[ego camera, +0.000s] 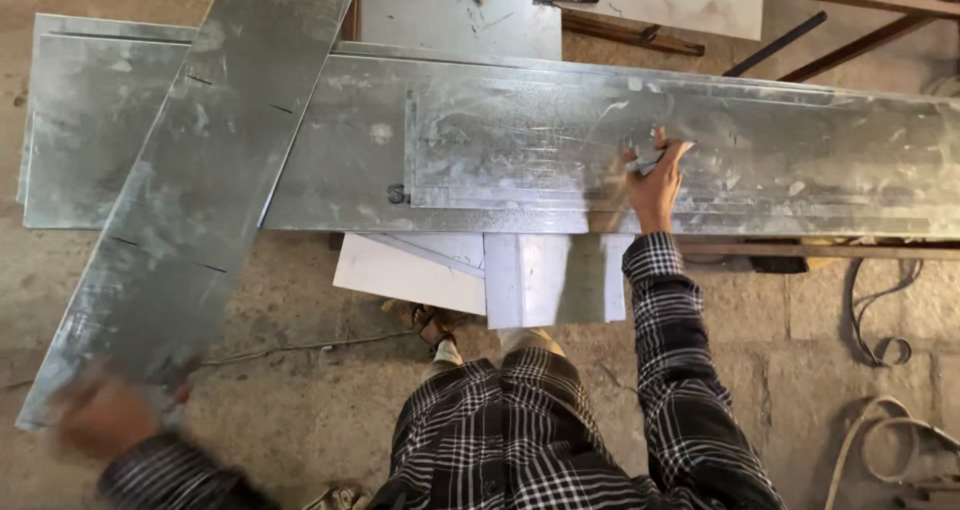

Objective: The person uses a white marker to trace the outline of a paper template onto a large metal sheet. They repeatedly reposition the template along the sheet to mark multiple sections, occasionally lifting and moving the metal sheet to access different areas.

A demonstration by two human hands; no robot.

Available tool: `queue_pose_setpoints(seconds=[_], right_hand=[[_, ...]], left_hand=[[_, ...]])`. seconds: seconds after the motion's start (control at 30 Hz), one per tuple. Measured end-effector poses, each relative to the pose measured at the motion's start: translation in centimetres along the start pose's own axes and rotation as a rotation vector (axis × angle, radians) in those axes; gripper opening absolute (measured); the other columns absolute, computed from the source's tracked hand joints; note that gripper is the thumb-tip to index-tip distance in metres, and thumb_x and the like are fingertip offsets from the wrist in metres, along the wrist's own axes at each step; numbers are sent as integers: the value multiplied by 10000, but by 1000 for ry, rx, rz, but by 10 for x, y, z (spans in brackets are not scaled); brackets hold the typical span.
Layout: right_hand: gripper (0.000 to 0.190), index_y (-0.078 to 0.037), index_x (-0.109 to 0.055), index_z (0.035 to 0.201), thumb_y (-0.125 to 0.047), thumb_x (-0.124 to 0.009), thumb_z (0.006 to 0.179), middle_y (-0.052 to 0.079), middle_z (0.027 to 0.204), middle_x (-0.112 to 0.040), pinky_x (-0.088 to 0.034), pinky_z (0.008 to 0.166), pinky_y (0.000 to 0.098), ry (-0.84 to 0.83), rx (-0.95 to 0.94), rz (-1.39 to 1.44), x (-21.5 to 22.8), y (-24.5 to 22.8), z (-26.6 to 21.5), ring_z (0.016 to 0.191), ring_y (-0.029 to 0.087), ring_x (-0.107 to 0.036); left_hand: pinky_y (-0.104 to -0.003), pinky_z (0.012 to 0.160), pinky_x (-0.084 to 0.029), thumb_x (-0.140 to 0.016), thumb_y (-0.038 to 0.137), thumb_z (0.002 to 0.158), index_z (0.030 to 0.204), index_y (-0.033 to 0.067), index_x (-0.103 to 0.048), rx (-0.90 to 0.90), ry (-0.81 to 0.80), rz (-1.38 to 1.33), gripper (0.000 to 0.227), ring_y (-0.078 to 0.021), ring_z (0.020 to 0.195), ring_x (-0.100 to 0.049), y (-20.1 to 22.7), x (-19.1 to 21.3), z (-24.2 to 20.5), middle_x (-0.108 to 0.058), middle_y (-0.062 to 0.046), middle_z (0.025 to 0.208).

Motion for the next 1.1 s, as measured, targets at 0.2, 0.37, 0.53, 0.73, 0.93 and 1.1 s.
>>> queue_pose_setpoints(seconds=[0.2,0.37,0.53,0.73,0.93,1.1], right_hand=[[885,10,-308,1562,-353,-791,916,252,1424,-523,-356,1149,556,-210,-58,-250,-38,31,45,1348,421,-482],[940,17,-232,1617,-422,-756,971,257,1626,-373,-147,1241,622,-212,22,-241,-52,40,28,1537,438,-274],[934,-30,-220,1642,-403,-743,964,260,1615,-399,-181,1270,591,-193,21,-244,-48,28,-1,1542,418,-307],[950,-29,-194,1649,-382,-750,964,266,1611,-425,-181,1258,600,-212,66,-183,-22,24,-70,1541,452,-301],[998,-6,-193,1651,-396,-777,942,260,1558,-473,-195,1254,605,-283,37,-218,-2,27,-110,1543,466,-311],[1109,1,-238,1600,-461,-838,790,260,1426,-541,-262,1223,573,-432,121,-199,24,-2,-115,1467,465,-382]], left_hand=[[-467,764,-580,-639,526,984,1432,163,-575,-603,-558,-299,580,-338,1067,-705,329,-111,-241,-535,-190,1447],[-427,561,-590,-604,561,984,1521,236,-503,-980,-890,-160,636,-347,787,-734,478,-152,-338,-355,-286,1598],[-438,433,-567,-503,583,1018,1586,320,-389,-1125,-903,162,636,-297,715,-745,473,-136,-367,-263,-203,1631],[-348,433,-552,-482,601,980,1608,204,-289,-888,-1322,156,768,-260,569,-704,407,-110,-397,-143,-243,1676],[-276,674,-577,-597,567,1134,1362,118,-505,-736,-591,-276,512,-239,1004,-735,344,-57,-379,-472,-80,1442],[-465,498,-584,-686,476,876,1132,41,-442,635,-1212,-600,561,-315,687,-637,243,-77,-430,-575,-112,978]])
Point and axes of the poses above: each hand's wrist, its own z-axis towards the middle knuckle, its own x-axis out of the back of the hand, y = z × x, the point moved 10 cm from there along z, towards the middle knuckle
